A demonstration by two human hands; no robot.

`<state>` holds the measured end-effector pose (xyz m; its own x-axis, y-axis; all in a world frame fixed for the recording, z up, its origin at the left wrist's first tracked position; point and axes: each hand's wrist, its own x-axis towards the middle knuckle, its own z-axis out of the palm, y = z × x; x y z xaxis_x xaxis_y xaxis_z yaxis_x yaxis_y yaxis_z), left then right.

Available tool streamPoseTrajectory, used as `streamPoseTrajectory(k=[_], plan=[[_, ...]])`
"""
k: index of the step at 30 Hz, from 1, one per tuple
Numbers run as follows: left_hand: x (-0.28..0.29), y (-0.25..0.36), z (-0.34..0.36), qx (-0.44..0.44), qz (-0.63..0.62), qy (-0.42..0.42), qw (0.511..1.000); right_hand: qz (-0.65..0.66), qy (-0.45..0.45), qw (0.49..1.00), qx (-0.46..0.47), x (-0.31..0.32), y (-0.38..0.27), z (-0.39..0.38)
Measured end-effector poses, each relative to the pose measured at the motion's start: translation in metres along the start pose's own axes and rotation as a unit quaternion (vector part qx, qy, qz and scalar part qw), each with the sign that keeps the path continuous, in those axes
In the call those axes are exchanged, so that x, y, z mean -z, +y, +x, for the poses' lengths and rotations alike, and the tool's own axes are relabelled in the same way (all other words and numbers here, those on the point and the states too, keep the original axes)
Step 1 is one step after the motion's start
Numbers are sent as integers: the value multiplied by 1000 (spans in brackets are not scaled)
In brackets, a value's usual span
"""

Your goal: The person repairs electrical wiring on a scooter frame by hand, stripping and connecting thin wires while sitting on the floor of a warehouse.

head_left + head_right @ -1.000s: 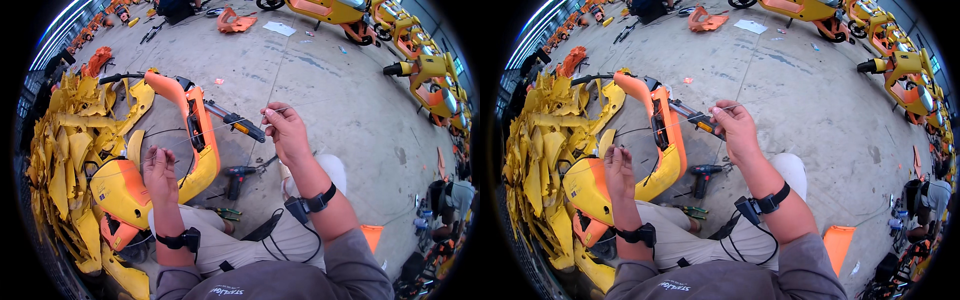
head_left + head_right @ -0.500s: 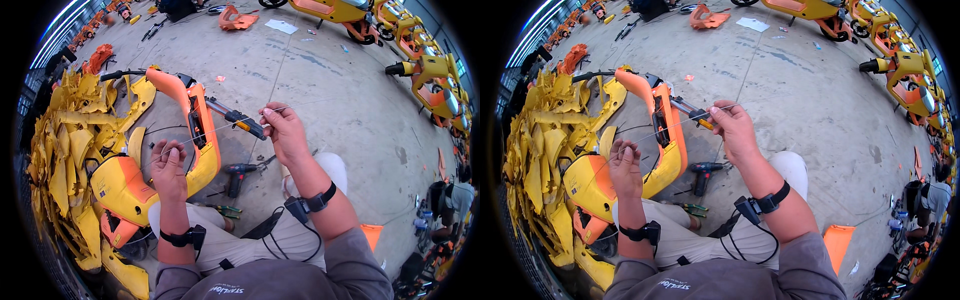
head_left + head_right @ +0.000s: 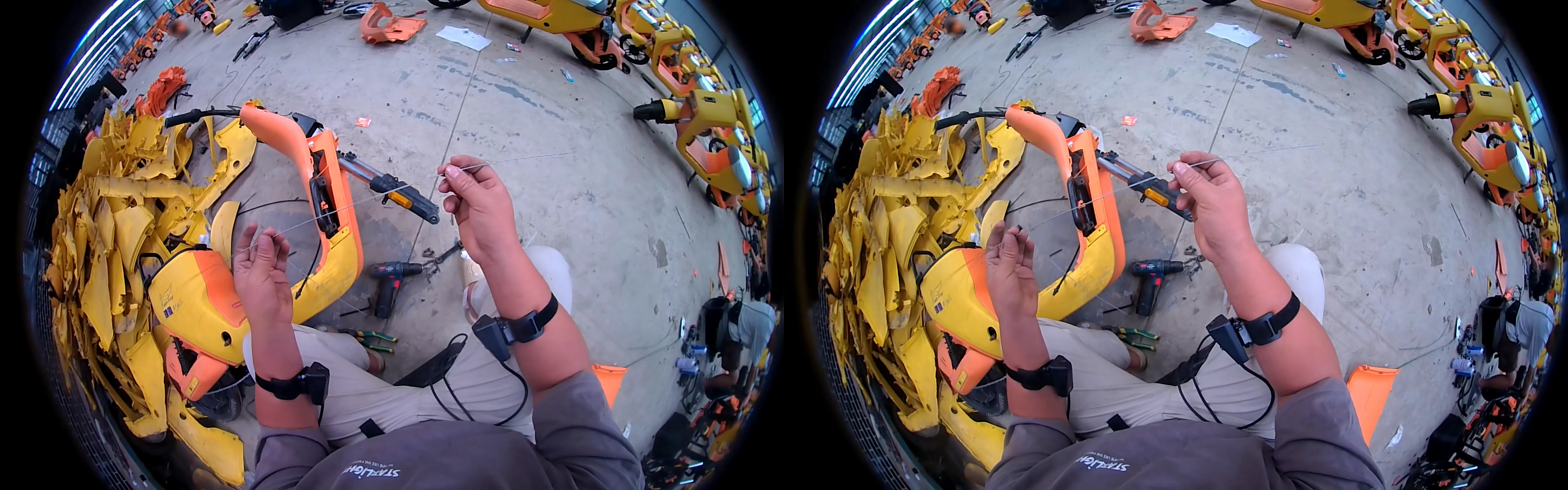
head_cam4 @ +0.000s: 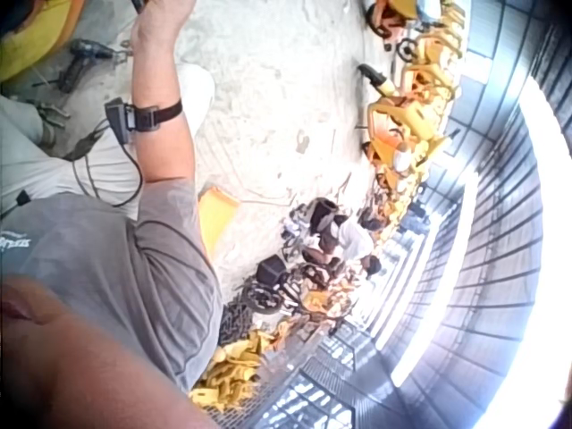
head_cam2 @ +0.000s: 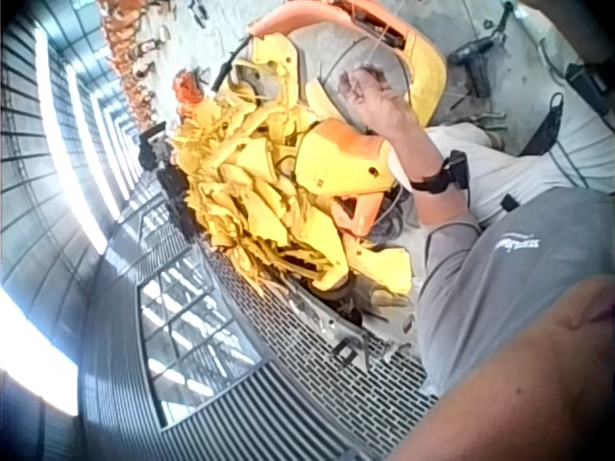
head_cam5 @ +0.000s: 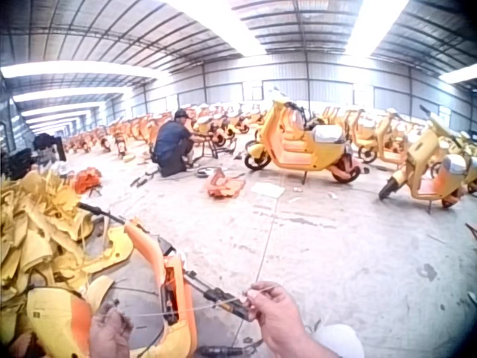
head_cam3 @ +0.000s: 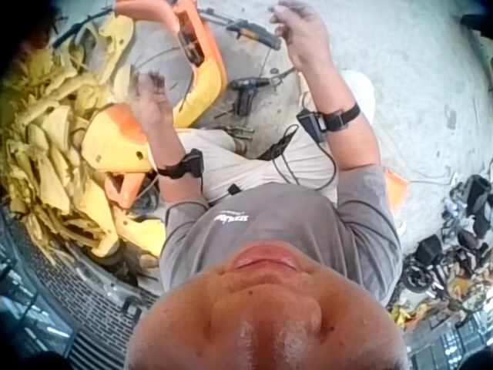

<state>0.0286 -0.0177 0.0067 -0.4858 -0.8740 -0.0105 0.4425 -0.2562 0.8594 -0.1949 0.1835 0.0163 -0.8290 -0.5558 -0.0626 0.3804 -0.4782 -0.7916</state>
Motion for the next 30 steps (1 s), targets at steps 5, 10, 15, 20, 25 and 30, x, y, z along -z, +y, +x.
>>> streamPoseTrajectory(k=[5,10,15,20,25,30], plan=[[0,0,-2,-36,24,-39,998,-1,1,1000,-15,-3,1,-2],[-9,-4,-7,-52,7,-83,995,-5,-6,1000,-22,-3,6,-3],[-22,9,-13,16,-1,-90,996,-9,3,1000,-14,-2,5,-1],[6,12,2,71,-22,-22,997,-5,2,1000,17,4,0,3],[20,8,9,34,-1,-36,999,2,1,1000,20,3,-2,3],[10,8,5,0,42,2,999,12,3,1000,9,3,-2,2]])
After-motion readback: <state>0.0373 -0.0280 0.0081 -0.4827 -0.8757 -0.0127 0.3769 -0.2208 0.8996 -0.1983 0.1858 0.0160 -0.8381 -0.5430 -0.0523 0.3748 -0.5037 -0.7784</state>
